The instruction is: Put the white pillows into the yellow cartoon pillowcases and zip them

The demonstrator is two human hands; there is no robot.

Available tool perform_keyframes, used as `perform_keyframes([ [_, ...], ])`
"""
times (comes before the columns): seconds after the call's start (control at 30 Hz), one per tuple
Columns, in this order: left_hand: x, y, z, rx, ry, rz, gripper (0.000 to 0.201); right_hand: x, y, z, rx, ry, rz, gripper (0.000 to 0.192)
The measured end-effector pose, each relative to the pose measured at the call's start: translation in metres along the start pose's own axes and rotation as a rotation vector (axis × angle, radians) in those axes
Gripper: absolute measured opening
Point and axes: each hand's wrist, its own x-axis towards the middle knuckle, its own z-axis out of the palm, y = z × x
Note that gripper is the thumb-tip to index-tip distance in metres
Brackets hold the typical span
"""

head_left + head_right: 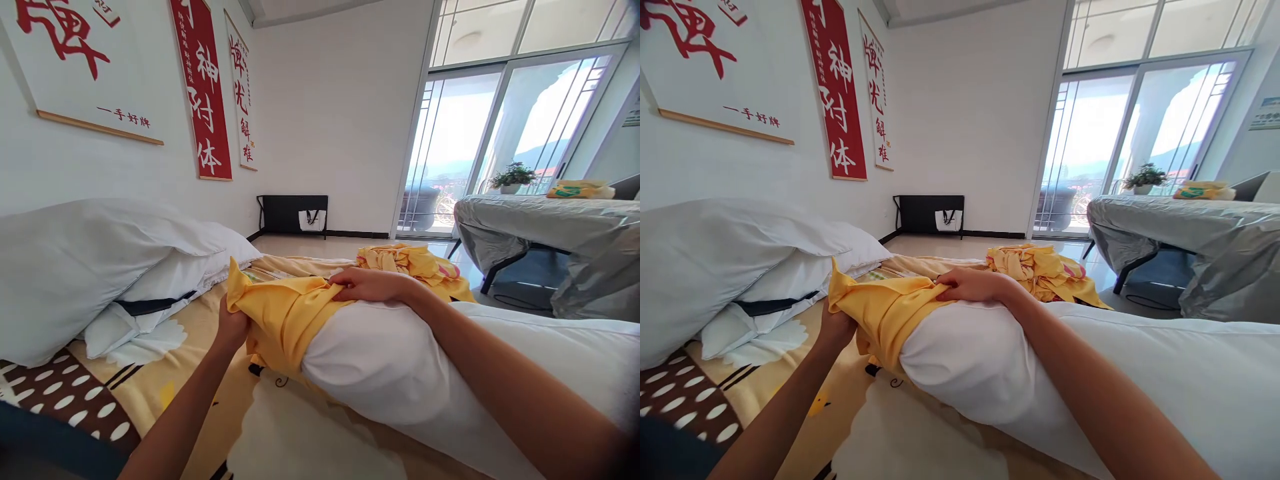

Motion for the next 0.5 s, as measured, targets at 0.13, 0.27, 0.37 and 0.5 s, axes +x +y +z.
perform_keyframes([
  [0.13, 0.009, -0.005, -0.005, -0.032, -0.027, -0.069, 0.019, 0.002, -0.002, -0.003, -0.141, 0.216, 0.030, 0.022],
  [0.27, 0.019, -0.008, -0.009, 0.212, -0.067, 0.019, 0.024, -0.006, -0.011, -0.016, -0.337, 0.547, 0.142, 0.023],
  [0.37, 0.026, -0.006, -0.007, 0.353, 0.018, 0.075, 0.027, -0.026, -0.021, -0.023, -0.448, 0.643, 0.121, 0.023],
  [0.5, 0.031, -0.002, 0.006, 0.098, 0.115, 0.018, 0.019, -0.062, -0.030, -0.022, -0.472, 0.738, 0.061, 0.022],
])
